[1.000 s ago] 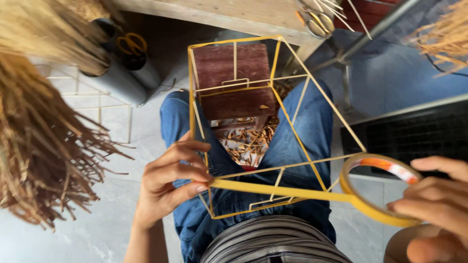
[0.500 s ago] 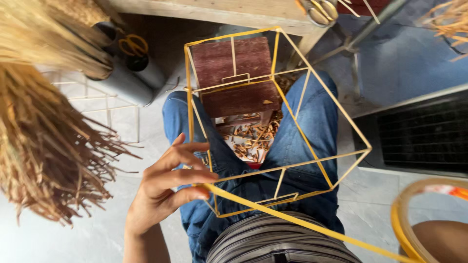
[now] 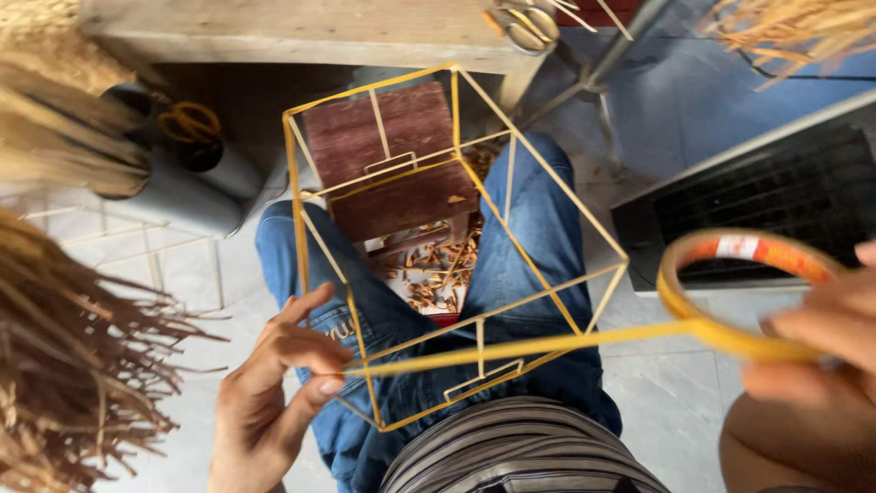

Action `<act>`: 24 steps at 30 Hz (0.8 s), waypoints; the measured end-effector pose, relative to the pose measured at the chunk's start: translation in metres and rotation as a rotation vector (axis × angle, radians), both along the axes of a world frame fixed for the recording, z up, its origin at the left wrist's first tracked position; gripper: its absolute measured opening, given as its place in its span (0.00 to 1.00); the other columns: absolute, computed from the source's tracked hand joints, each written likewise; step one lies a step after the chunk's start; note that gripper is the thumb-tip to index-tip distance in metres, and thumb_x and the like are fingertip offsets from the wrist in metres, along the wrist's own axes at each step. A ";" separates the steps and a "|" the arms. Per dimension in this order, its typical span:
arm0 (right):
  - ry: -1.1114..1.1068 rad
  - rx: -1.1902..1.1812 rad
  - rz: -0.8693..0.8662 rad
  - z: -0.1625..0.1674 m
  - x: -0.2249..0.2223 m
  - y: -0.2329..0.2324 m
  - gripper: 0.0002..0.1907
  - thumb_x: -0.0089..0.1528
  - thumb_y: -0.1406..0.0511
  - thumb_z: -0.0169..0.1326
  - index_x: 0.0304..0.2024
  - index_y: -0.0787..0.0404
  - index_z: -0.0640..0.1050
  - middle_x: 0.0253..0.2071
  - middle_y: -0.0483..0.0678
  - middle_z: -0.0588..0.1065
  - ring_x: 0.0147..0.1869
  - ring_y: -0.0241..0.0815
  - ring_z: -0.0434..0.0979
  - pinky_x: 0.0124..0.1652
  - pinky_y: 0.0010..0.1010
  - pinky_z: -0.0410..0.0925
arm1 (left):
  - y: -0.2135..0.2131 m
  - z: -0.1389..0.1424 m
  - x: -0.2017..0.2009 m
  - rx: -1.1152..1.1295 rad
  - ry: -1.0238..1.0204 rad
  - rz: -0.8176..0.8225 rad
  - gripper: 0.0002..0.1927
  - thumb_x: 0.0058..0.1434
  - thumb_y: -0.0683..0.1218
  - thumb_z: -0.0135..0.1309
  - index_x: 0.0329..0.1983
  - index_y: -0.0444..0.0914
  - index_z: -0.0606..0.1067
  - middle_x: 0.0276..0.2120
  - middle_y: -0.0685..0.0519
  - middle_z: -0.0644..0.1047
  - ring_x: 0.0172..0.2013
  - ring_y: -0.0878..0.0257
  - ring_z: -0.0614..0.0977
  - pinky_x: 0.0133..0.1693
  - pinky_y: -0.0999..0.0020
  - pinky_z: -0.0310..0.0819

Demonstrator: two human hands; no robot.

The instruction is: The person sits with a bamboo frame across their lap and wraps yellow adhesive tape around its bamboo bars, pressing the tape in place along each edge. They use scissors to cut the tape and continue taping successive bars of the frame.

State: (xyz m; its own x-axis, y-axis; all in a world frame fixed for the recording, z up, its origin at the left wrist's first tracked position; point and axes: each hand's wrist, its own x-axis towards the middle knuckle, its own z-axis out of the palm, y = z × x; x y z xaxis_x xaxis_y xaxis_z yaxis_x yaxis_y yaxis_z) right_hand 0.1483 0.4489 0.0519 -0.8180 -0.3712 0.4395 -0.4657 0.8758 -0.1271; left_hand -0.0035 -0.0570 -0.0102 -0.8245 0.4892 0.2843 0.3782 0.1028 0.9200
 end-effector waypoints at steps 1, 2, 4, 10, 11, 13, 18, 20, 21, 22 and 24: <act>0.039 0.029 -0.033 0.002 -0.008 -0.006 0.27 0.51 0.48 0.67 0.42 0.58 0.76 0.30 0.43 0.78 0.33 0.44 0.76 0.55 0.53 0.66 | -0.001 -0.003 0.001 0.014 -0.041 -0.003 0.07 0.61 0.43 0.62 0.38 0.38 0.76 0.39 0.52 0.82 0.65 0.46 0.77 0.71 0.42 0.58; 0.063 0.022 -0.083 0.001 -0.016 -0.015 0.26 0.49 0.48 0.68 0.39 0.57 0.77 0.29 0.42 0.77 0.32 0.44 0.75 0.53 0.49 0.66 | -0.002 -0.005 0.002 0.027 -0.080 -0.002 0.07 0.62 0.43 0.61 0.38 0.38 0.75 0.39 0.51 0.82 0.67 0.46 0.75 0.71 0.43 0.59; 0.107 0.003 -0.159 0.003 -0.028 -0.032 0.24 0.47 0.48 0.69 0.35 0.57 0.80 0.27 0.42 0.77 0.32 0.43 0.75 0.49 0.42 0.66 | -0.005 -0.008 0.002 0.001 -0.095 -0.020 0.07 0.62 0.43 0.61 0.38 0.37 0.75 0.38 0.50 0.83 0.66 0.46 0.75 0.72 0.44 0.58; 0.099 -0.117 -0.168 0.001 -0.058 -0.057 0.20 0.49 0.52 0.71 0.31 0.58 0.81 0.25 0.43 0.76 0.31 0.40 0.76 0.46 0.32 0.67 | -0.006 -0.010 0.007 -0.042 -0.199 0.010 0.07 0.63 0.44 0.59 0.37 0.36 0.76 0.40 0.46 0.83 0.72 0.43 0.69 0.69 0.44 0.58; 0.100 -0.123 -0.169 0.001 -0.058 -0.057 0.20 0.49 0.51 0.70 0.31 0.57 0.81 0.25 0.43 0.76 0.32 0.40 0.76 0.46 0.32 0.67 | -0.006 -0.011 0.008 -0.038 -0.198 0.010 0.07 0.63 0.45 0.59 0.37 0.36 0.75 0.40 0.46 0.83 0.72 0.43 0.69 0.70 0.44 0.57; 0.098 -0.136 -0.175 0.000 -0.057 -0.058 0.20 0.49 0.51 0.70 0.32 0.57 0.81 0.25 0.42 0.75 0.32 0.40 0.76 0.46 0.31 0.66 | -0.006 -0.011 0.009 -0.027 -0.214 0.009 0.08 0.64 0.46 0.58 0.37 0.36 0.75 0.40 0.46 0.83 0.72 0.43 0.69 0.70 0.44 0.57; 0.057 -0.134 -0.182 -0.011 -0.057 -0.060 0.18 0.49 0.54 0.72 0.30 0.57 0.81 0.23 0.41 0.75 0.31 0.38 0.76 0.46 0.32 0.66 | -0.007 -0.012 0.009 -0.051 -0.242 0.026 0.08 0.64 0.46 0.57 0.37 0.36 0.76 0.41 0.46 0.83 0.73 0.42 0.68 0.71 0.43 0.56; 0.058 -0.153 -0.178 -0.014 -0.058 -0.060 0.18 0.49 0.55 0.72 0.32 0.58 0.81 0.24 0.41 0.75 0.31 0.38 0.76 0.47 0.33 0.66 | -0.006 -0.011 0.010 -0.023 -0.212 0.007 0.08 0.65 0.46 0.57 0.38 0.36 0.76 0.40 0.46 0.83 0.72 0.43 0.69 0.71 0.44 0.56; 0.058 -0.160 -0.175 -0.014 -0.058 -0.060 0.18 0.49 0.55 0.72 0.32 0.58 0.81 0.24 0.42 0.75 0.31 0.39 0.75 0.47 0.33 0.65 | -0.004 -0.009 0.011 -0.022 -0.219 0.015 0.07 0.65 0.45 0.57 0.37 0.36 0.76 0.41 0.46 0.83 0.73 0.43 0.68 0.70 0.44 0.56; 0.057 -0.168 -0.173 -0.016 -0.059 -0.060 0.18 0.49 0.55 0.72 0.32 0.58 0.81 0.24 0.42 0.75 0.31 0.39 0.75 0.47 0.34 0.65 | -0.002 -0.008 0.011 -0.020 -0.227 0.022 0.06 0.65 0.44 0.56 0.37 0.35 0.76 0.41 0.45 0.83 0.73 0.43 0.68 0.70 0.44 0.57; 0.039 -0.185 -0.183 -0.016 -0.062 -0.061 0.17 0.49 0.57 0.72 0.32 0.58 0.81 0.24 0.42 0.74 0.30 0.39 0.73 0.46 0.34 0.65 | 0.005 -0.005 0.013 0.020 -0.202 0.060 0.06 0.64 0.42 0.56 0.40 0.34 0.73 0.40 0.45 0.82 0.72 0.43 0.67 0.70 0.44 0.54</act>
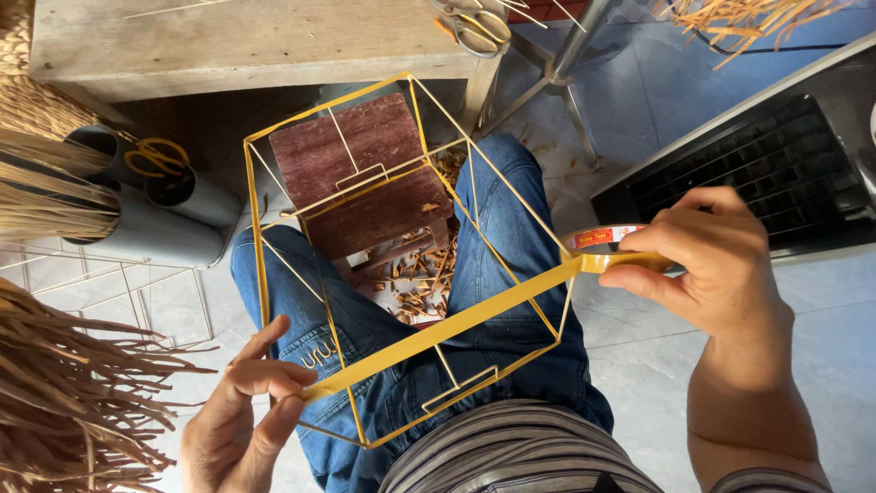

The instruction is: The person sits with a bamboo frame across their lap and wraps yellow adhesive tape around its bamboo bars, pressing the tape in place along each edge. They use scissors to cut the tape and continue taping successive bars of the frame.

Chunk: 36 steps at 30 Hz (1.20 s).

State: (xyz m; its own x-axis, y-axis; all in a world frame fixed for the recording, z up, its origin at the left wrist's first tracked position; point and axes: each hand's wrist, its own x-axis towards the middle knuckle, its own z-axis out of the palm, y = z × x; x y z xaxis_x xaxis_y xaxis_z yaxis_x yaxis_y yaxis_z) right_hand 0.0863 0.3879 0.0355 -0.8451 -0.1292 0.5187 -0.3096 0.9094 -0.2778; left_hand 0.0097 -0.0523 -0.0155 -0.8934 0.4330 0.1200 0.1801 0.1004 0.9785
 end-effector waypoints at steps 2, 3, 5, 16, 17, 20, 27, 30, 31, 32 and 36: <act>-0.039 -0.011 -0.010 0.002 -0.001 -0.002 0.16 0.49 0.59 0.72 0.33 0.58 0.81 0.25 0.42 0.75 0.30 0.39 0.73 0.45 0.34 0.66 | 0.011 -0.001 0.006 0.069 0.069 0.073 0.12 0.63 0.41 0.55 0.46 0.32 0.67 0.39 0.46 0.81 0.69 0.43 0.66 0.72 0.44 0.47; -0.072 -0.014 -0.014 0.004 -0.002 -0.004 0.16 0.49 0.60 0.72 0.34 0.58 0.81 0.26 0.42 0.75 0.30 0.39 0.73 0.46 0.35 0.66 | 0.011 0.001 0.005 0.078 0.073 0.050 0.11 0.63 0.41 0.55 0.46 0.33 0.69 0.40 0.46 0.81 0.70 0.44 0.67 0.72 0.43 0.48; -0.114 -0.037 -0.023 0.007 -0.003 -0.013 0.15 0.51 0.62 0.70 0.38 0.59 0.82 0.31 0.44 0.77 0.34 0.40 0.74 0.45 0.34 0.66 | 0.008 0.004 0.003 0.092 0.083 0.012 0.09 0.65 0.40 0.55 0.46 0.34 0.71 0.43 0.47 0.82 0.70 0.45 0.69 0.74 0.43 0.49; -0.113 0.041 0.237 0.006 -0.029 -0.064 0.13 0.54 0.64 0.65 0.41 0.56 0.82 0.44 0.42 0.82 0.57 0.43 0.81 0.64 0.48 0.61 | 0.018 0.023 0.002 -0.381 0.417 0.098 0.06 0.56 0.48 0.63 0.38 0.46 0.84 0.40 0.59 0.83 0.63 0.54 0.78 0.73 0.42 0.43; -0.122 0.034 0.251 0.005 -0.030 -0.067 0.12 0.55 0.64 0.65 0.40 0.56 0.81 0.43 0.41 0.81 0.56 0.42 0.81 0.64 0.48 0.62 | 0.021 0.027 0.002 -0.415 0.452 0.109 0.06 0.55 0.48 0.64 0.37 0.47 0.84 0.39 0.60 0.83 0.62 0.55 0.78 0.72 0.42 0.42; -0.151 0.011 0.295 0.000 -0.036 -0.082 0.09 0.56 0.63 0.65 0.37 0.56 0.80 0.39 0.40 0.81 0.53 0.39 0.82 0.62 0.48 0.64 | 0.034 0.039 0.000 -0.490 0.567 0.125 0.03 0.57 0.47 0.64 0.34 0.47 0.83 0.36 0.62 0.83 0.57 0.59 0.81 0.72 0.42 0.42; -0.217 -0.027 0.400 -0.003 -0.049 -0.121 0.07 0.57 0.64 0.64 0.33 0.57 0.78 0.28 0.44 0.76 0.35 0.43 0.79 0.49 0.43 0.70 | 0.075 0.055 -0.003 -0.530 0.633 0.055 0.06 0.57 0.46 0.64 0.32 0.41 0.77 0.31 0.54 0.81 0.37 0.58 0.85 0.63 0.43 0.62; -0.263 -0.041 0.413 -0.004 -0.054 -0.131 0.09 0.58 0.64 0.63 0.30 0.58 0.75 0.26 0.45 0.74 0.34 0.47 0.78 0.42 0.40 0.70 | 0.090 0.055 -0.004 -0.569 0.640 0.012 0.07 0.60 0.46 0.62 0.30 0.42 0.76 0.24 0.56 0.77 0.27 0.58 0.82 0.47 0.52 0.73; -0.280 -0.042 0.415 -0.004 -0.055 -0.132 0.10 0.58 0.65 0.63 0.29 0.59 0.74 0.27 0.46 0.74 0.35 0.48 0.78 0.40 0.40 0.70 | 0.094 0.054 -0.003 -0.572 0.621 -0.015 0.07 0.61 0.46 0.62 0.30 0.41 0.75 0.23 0.55 0.77 0.26 0.57 0.81 0.39 0.56 0.73; -0.276 -0.049 0.426 -0.003 -0.056 -0.132 0.09 0.58 0.65 0.63 0.31 0.59 0.75 0.27 0.46 0.74 0.34 0.48 0.78 0.39 0.40 0.69 | 0.096 0.053 -0.004 -0.576 0.603 -0.042 0.08 0.61 0.46 0.61 0.30 0.41 0.75 0.23 0.55 0.76 0.25 0.56 0.80 0.30 0.60 0.73; -0.260 -0.070 0.416 -0.002 -0.055 -0.128 0.07 0.59 0.64 0.64 0.37 0.57 0.79 0.30 0.44 0.76 0.36 0.45 0.78 0.40 0.39 0.69 | 0.102 0.051 -0.006 -0.629 0.605 -0.022 0.12 0.61 0.48 0.62 0.27 0.41 0.73 0.21 0.56 0.77 0.21 0.56 0.79 0.23 0.60 0.69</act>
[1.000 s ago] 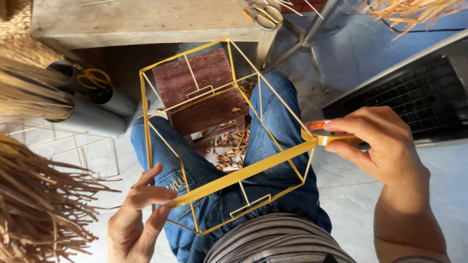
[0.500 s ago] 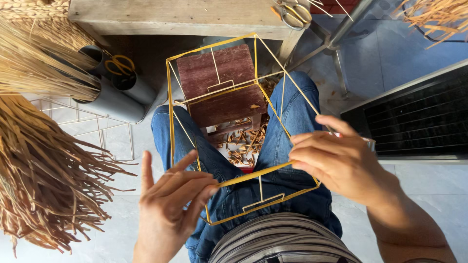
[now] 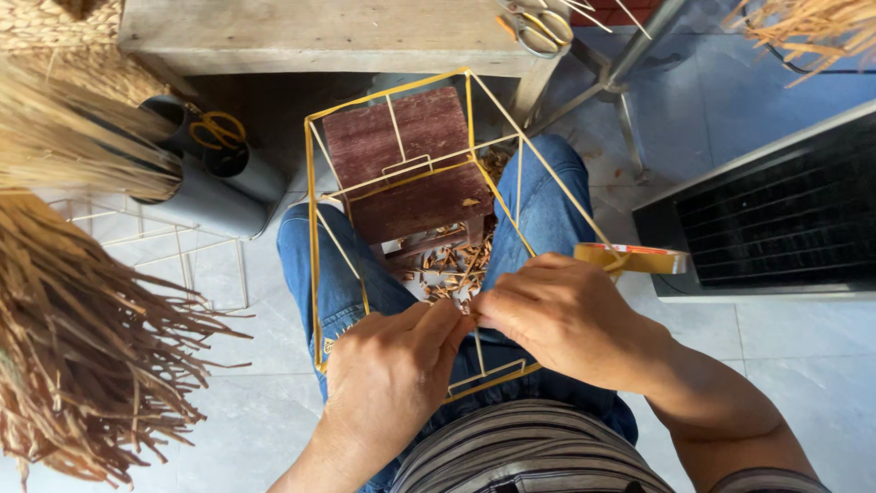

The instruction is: The person sits with a bamboo frame across their lap and wraps yellow adhesive tape around its bamboo bars, pressing the tape in place along each edge. They use scissors to cut the tape and continue taping successive bars of the frame.

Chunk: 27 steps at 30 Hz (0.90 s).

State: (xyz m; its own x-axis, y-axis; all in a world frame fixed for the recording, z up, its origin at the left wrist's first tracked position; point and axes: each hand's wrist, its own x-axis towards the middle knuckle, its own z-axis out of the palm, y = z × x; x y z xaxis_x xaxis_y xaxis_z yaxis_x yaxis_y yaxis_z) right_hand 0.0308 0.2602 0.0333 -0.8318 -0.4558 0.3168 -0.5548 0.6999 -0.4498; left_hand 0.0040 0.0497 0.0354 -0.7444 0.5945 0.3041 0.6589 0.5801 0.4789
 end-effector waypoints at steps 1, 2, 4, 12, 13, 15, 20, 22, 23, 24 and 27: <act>-0.001 -0.002 -0.010 0.001 0.003 0.001 0.08 0.59 0.64 0.64 0.38 0.57 0.80 0.32 0.43 0.77 0.38 0.45 0.78 0.42 0.39 0.70 | 0.002 0.001 0.002 -0.003 -0.005 0.008 0.12 0.62 0.49 0.63 0.27 0.42 0.73 0.21 0.56 0.76 0.21 0.56 0.79 0.23 0.60 0.69; 0.057 0.027 -0.010 0.002 0.006 0.005 0.10 0.58 0.63 0.64 0.40 0.57 0.80 0.37 0.45 0.77 0.44 0.45 0.78 0.46 0.43 0.69 | 0.003 0.002 0.003 -0.006 -0.007 0.017 0.13 0.62 0.49 0.63 0.26 0.42 0.73 0.21 0.56 0.76 0.21 0.56 0.79 0.24 0.60 0.70; 0.179 0.088 -0.007 0.005 0.013 0.015 0.16 0.55 0.63 0.63 0.45 0.58 0.80 0.48 0.48 0.77 0.57 0.47 0.77 0.55 0.50 0.66 | 0.006 0.005 0.004 0.033 0.032 0.041 0.10 0.60 0.50 0.64 0.30 0.43 0.75 0.24 0.56 0.75 0.24 0.57 0.79 0.27 0.61 0.71; 0.109 -0.194 -0.392 -0.024 0.054 0.098 0.31 0.52 0.62 0.67 0.57 0.62 0.76 0.58 0.51 0.75 0.64 0.48 0.74 0.62 0.40 0.66 | 0.055 -0.002 0.004 0.189 0.193 -0.128 0.14 0.60 0.44 0.60 0.49 0.38 0.78 0.38 0.53 0.76 0.39 0.56 0.80 0.42 0.62 0.74; 0.076 -0.238 -0.407 -0.036 0.058 0.107 0.31 0.52 0.63 0.67 0.57 0.63 0.75 0.56 0.51 0.76 0.62 0.46 0.76 0.60 0.38 0.67 | 0.070 -0.005 0.007 0.177 0.216 -0.152 0.15 0.60 0.44 0.60 0.49 0.36 0.78 0.36 0.52 0.75 0.39 0.55 0.80 0.42 0.62 0.74; -0.050 -0.415 -0.444 -0.063 0.067 0.122 0.26 0.56 0.67 0.64 0.56 0.65 0.75 0.54 0.51 0.78 0.59 0.43 0.78 0.57 0.33 0.70 | 0.103 -0.011 0.012 0.115 0.280 -0.176 0.13 0.58 0.43 0.59 0.46 0.35 0.76 0.34 0.50 0.73 0.39 0.55 0.80 0.42 0.62 0.75; -0.251 -0.793 -0.464 -0.120 0.074 0.149 0.12 0.64 0.72 0.57 0.51 0.68 0.77 0.45 0.51 0.81 0.50 0.38 0.83 0.51 0.29 0.74 | 0.141 -0.019 0.016 -0.068 0.257 -0.172 0.06 0.55 0.42 0.56 0.36 0.38 0.74 0.28 0.52 0.72 0.30 0.58 0.79 0.28 0.64 0.74; -0.232 -0.889 -0.320 -0.128 0.071 0.151 0.10 0.65 0.73 0.55 0.49 0.69 0.77 0.47 0.52 0.79 0.53 0.40 0.83 0.53 0.31 0.74 | 0.132 -0.016 0.015 0.031 0.218 -0.194 0.09 0.54 0.41 0.56 0.39 0.39 0.74 0.28 0.52 0.73 0.27 0.59 0.80 0.26 0.64 0.74; -0.206 -0.877 -0.287 -0.128 0.066 0.150 0.08 0.67 0.73 0.53 0.48 0.68 0.77 0.48 0.52 0.80 0.53 0.40 0.82 0.53 0.30 0.74 | 0.124 -0.013 0.013 0.077 0.203 -0.208 0.10 0.53 0.41 0.56 0.40 0.39 0.75 0.28 0.52 0.73 0.26 0.59 0.80 0.25 0.64 0.74; -0.181 -0.865 -0.256 -0.126 0.061 0.146 0.07 0.68 0.72 0.51 0.47 0.67 0.78 0.48 0.52 0.81 0.53 0.41 0.82 0.53 0.30 0.74 | 0.117 -0.010 0.011 0.107 0.168 -0.232 0.08 0.57 0.42 0.57 0.40 0.38 0.75 0.27 0.52 0.73 0.24 0.59 0.79 0.24 0.63 0.73; -0.027 -0.675 -0.225 -0.106 0.042 0.131 0.04 0.62 0.70 0.58 0.40 0.63 0.78 0.50 0.53 0.79 0.53 0.42 0.82 0.52 0.32 0.73 | 0.089 0.006 0.012 0.177 0.109 -0.271 0.09 0.64 0.48 0.60 0.36 0.38 0.76 0.23 0.53 0.73 0.21 0.58 0.78 0.22 0.63 0.71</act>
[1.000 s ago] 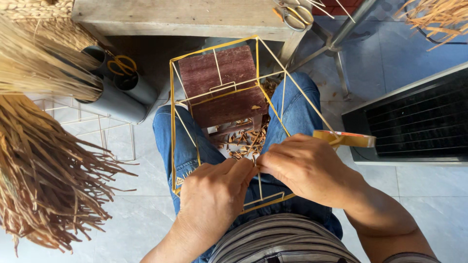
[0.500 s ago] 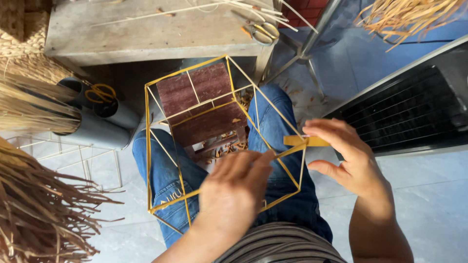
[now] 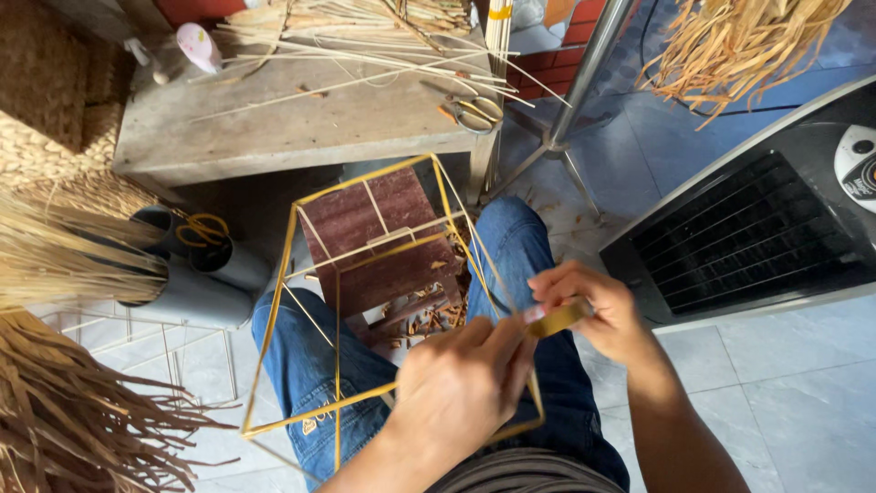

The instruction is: The person sits with a bamboo frame across their lap and wraps yellow adhesive tape around its bamboo bars, pressing the tape in place along each edge. They use scissors to cut the tape and continue taping successive bars of the frame.

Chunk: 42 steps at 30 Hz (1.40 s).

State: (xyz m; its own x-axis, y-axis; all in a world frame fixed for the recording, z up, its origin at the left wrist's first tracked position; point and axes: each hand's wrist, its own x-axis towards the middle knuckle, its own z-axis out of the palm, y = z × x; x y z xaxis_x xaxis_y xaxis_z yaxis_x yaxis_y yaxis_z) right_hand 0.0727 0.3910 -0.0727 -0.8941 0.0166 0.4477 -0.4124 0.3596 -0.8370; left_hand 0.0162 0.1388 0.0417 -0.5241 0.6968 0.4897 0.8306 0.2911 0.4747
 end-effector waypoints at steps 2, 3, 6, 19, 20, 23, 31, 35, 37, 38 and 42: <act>0.076 0.082 0.032 0.020 -0.014 -0.015 0.05 0.60 0.67 0.61 0.36 0.60 0.77 0.53 0.55 0.77 0.55 0.45 0.81 0.55 0.35 0.72 | -0.019 0.011 0.000 0.021 0.026 0.004 0.14 0.63 0.52 0.62 0.28 0.41 0.74 0.20 0.54 0.72 0.20 0.59 0.77 0.23 0.63 0.70; 0.101 0.068 0.084 0.030 -0.021 -0.023 0.05 0.62 0.65 0.60 0.36 0.59 0.77 0.56 0.56 0.75 0.58 0.48 0.80 0.58 0.37 0.70 | -0.028 0.016 -0.001 0.043 0.047 -0.020 0.15 0.62 0.53 0.63 0.27 0.41 0.75 0.19 0.55 0.71 0.19 0.60 0.76 0.22 0.63 0.69; 0.186 0.129 0.239 0.059 -0.042 -0.047 0.07 0.63 0.61 0.58 0.32 0.56 0.75 0.59 0.58 0.73 0.65 0.60 0.71 0.65 0.44 0.61 | -0.050 0.023 -0.003 0.129 0.111 -0.042 0.18 0.62 0.54 0.65 0.24 0.41 0.74 0.16 0.57 0.70 0.16 0.63 0.73 0.19 0.66 0.64; 0.519 0.297 0.119 0.087 -0.108 -0.115 0.15 0.57 0.55 0.66 0.28 0.54 0.74 0.33 0.41 0.74 0.35 0.41 0.72 0.44 0.37 0.59 | -0.122 -0.003 -0.098 0.450 0.243 -0.155 0.15 0.58 0.52 0.65 0.22 0.43 0.75 0.18 0.61 0.72 0.21 0.66 0.74 0.26 0.67 0.63; 0.515 0.305 0.039 0.083 -0.115 -0.125 0.14 0.56 0.56 0.65 0.27 0.54 0.74 0.33 0.41 0.74 0.36 0.41 0.72 0.45 0.37 0.59 | -0.126 -0.007 -0.112 0.471 0.201 -0.156 0.12 0.59 0.50 0.65 0.24 0.43 0.76 0.21 0.60 0.75 0.25 0.65 0.77 0.29 0.67 0.68; 0.491 0.342 -0.138 0.068 -0.137 -0.153 0.13 0.53 0.59 0.65 0.27 0.55 0.73 0.32 0.41 0.74 0.37 0.41 0.72 0.47 0.39 0.58 | -0.144 -0.023 -0.133 0.532 -0.079 -0.044 0.10 0.61 0.48 0.62 0.37 0.37 0.77 0.35 0.51 0.79 0.39 0.58 0.80 0.44 0.64 0.76; 0.320 0.390 -0.186 0.019 -0.170 -0.242 0.15 0.49 0.59 0.70 0.24 0.53 0.74 0.31 0.39 0.72 0.38 0.40 0.70 0.44 0.40 0.55 | -0.213 -0.101 -0.151 0.495 -0.374 0.324 0.03 0.66 0.40 0.56 0.40 0.34 0.77 0.41 0.50 0.82 0.53 0.54 0.83 0.55 0.58 0.76; 0.238 0.468 -0.072 0.016 -0.170 -0.258 0.17 0.51 0.57 0.72 0.30 0.55 0.76 0.37 0.41 0.72 0.42 0.41 0.71 0.46 0.41 0.57 | -0.245 -0.126 -0.157 0.565 -0.530 0.212 0.05 0.66 0.38 0.55 0.42 0.32 0.79 0.46 0.47 0.81 0.61 0.50 0.78 0.61 0.58 0.71; 0.207 0.495 -0.057 0.021 -0.170 -0.254 0.17 0.52 0.56 0.72 0.31 0.55 0.76 0.39 0.40 0.73 0.44 0.42 0.71 0.48 0.41 0.58 | -0.252 -0.134 -0.157 0.544 -0.597 0.173 0.07 0.63 0.39 0.58 0.43 0.32 0.80 0.46 0.47 0.81 0.61 0.49 0.78 0.60 0.58 0.72; 0.206 0.485 -0.025 0.025 -0.170 -0.252 0.17 0.52 0.57 0.72 0.30 0.55 0.76 0.41 0.41 0.73 0.46 0.42 0.72 0.50 0.42 0.58 | -0.254 -0.136 -0.158 0.534 -0.630 0.153 0.08 0.61 0.40 0.60 0.43 0.32 0.81 0.46 0.48 0.82 0.61 0.49 0.78 0.60 0.58 0.72; 0.203 0.378 0.175 0.036 -0.171 -0.246 0.18 0.51 0.60 0.72 0.32 0.57 0.75 0.49 0.44 0.76 0.55 0.46 0.75 0.57 0.43 0.60 | -0.260 -0.137 -0.168 0.450 -0.596 0.168 0.10 0.60 0.43 0.62 0.42 0.34 0.82 0.44 0.50 0.83 0.59 0.50 0.80 0.61 0.58 0.74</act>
